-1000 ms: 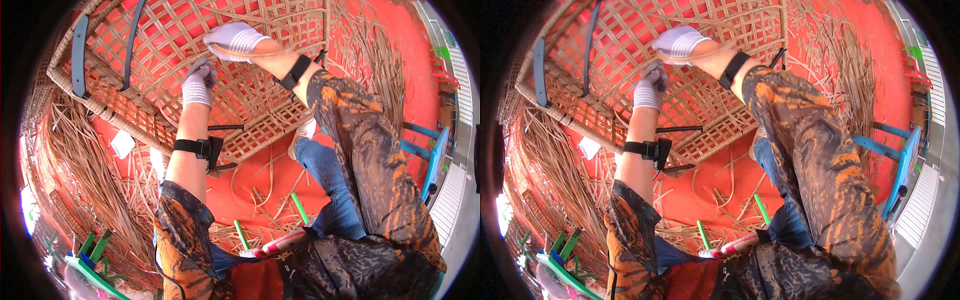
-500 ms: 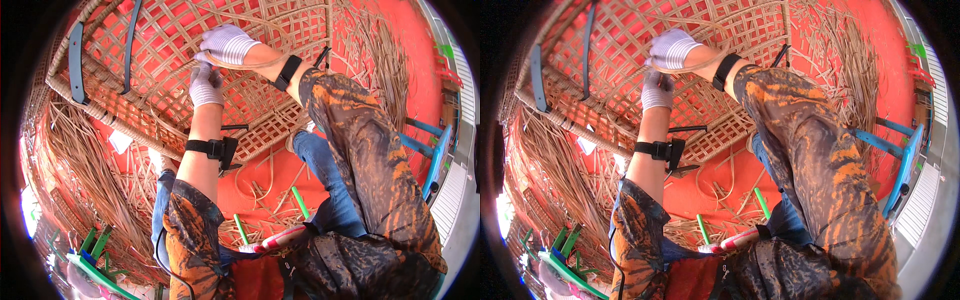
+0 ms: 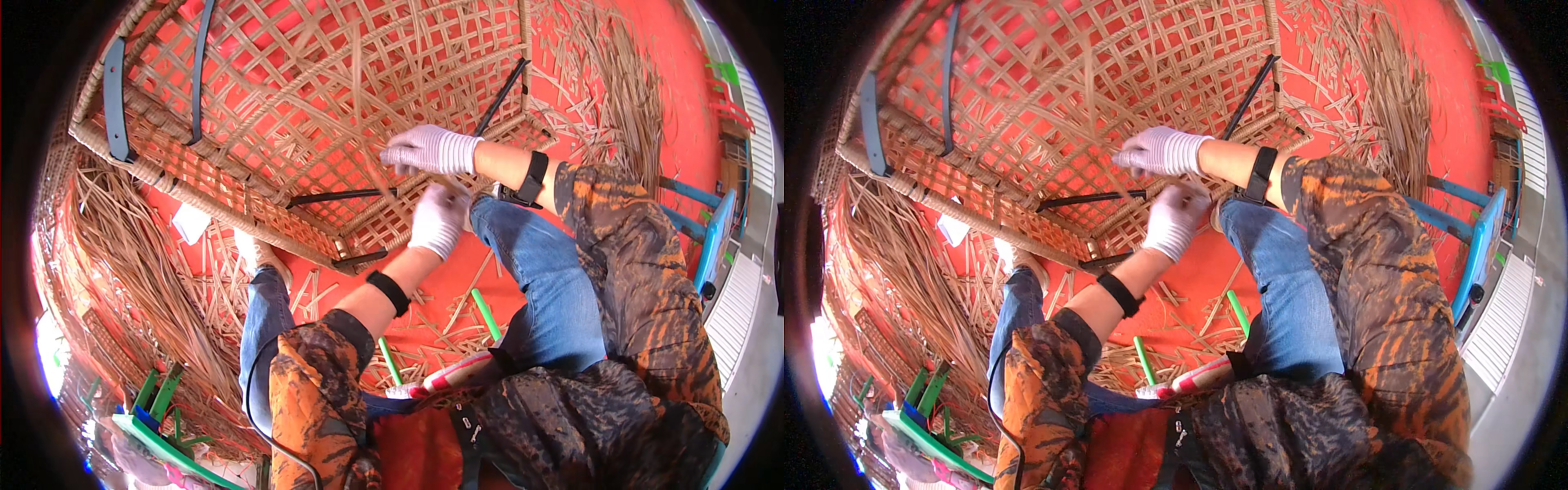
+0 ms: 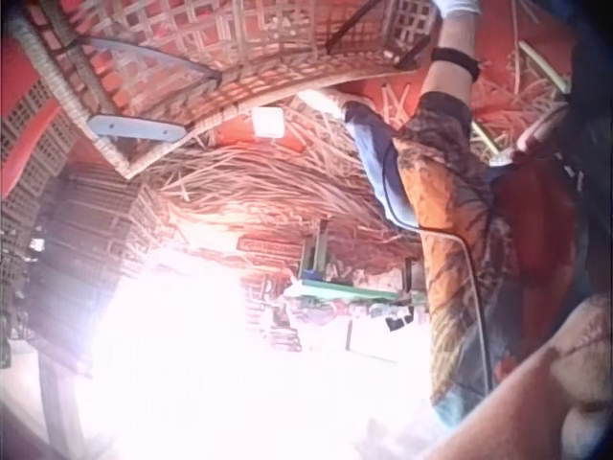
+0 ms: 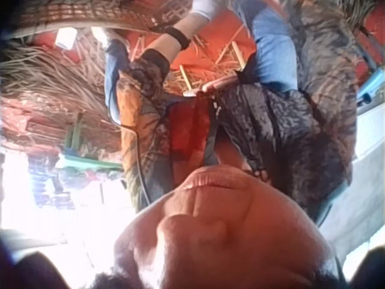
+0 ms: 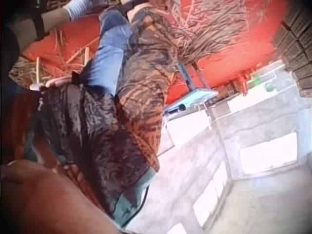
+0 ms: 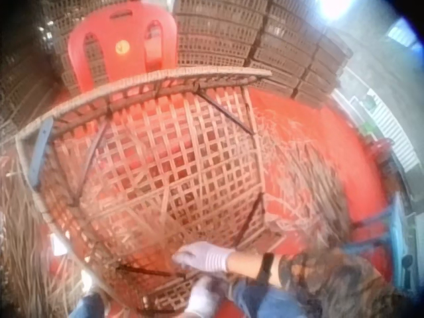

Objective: The recorder is weaving and reinforcing a large bamboo basket using bamboo strips and a pneumatic staple gun.

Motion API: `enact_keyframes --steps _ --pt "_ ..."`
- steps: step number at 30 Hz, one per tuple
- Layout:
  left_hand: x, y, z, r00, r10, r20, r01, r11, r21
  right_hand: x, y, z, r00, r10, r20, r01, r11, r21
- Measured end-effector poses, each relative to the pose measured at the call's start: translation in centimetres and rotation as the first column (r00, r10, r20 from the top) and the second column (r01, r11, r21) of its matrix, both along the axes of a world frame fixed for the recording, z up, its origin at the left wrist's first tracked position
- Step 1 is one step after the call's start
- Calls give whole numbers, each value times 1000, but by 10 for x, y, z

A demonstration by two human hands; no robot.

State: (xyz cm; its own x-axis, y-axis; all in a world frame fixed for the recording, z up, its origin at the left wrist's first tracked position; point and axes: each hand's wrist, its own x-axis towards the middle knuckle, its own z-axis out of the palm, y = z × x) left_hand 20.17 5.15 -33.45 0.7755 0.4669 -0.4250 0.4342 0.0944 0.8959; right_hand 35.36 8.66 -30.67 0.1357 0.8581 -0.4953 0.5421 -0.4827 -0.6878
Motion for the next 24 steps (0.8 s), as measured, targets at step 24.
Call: enact_keyframes --steps 24 --pt "2 164 -22 877 167 -450 181 752 634 -7 77 -40 490 404 773 -580 813 -57"
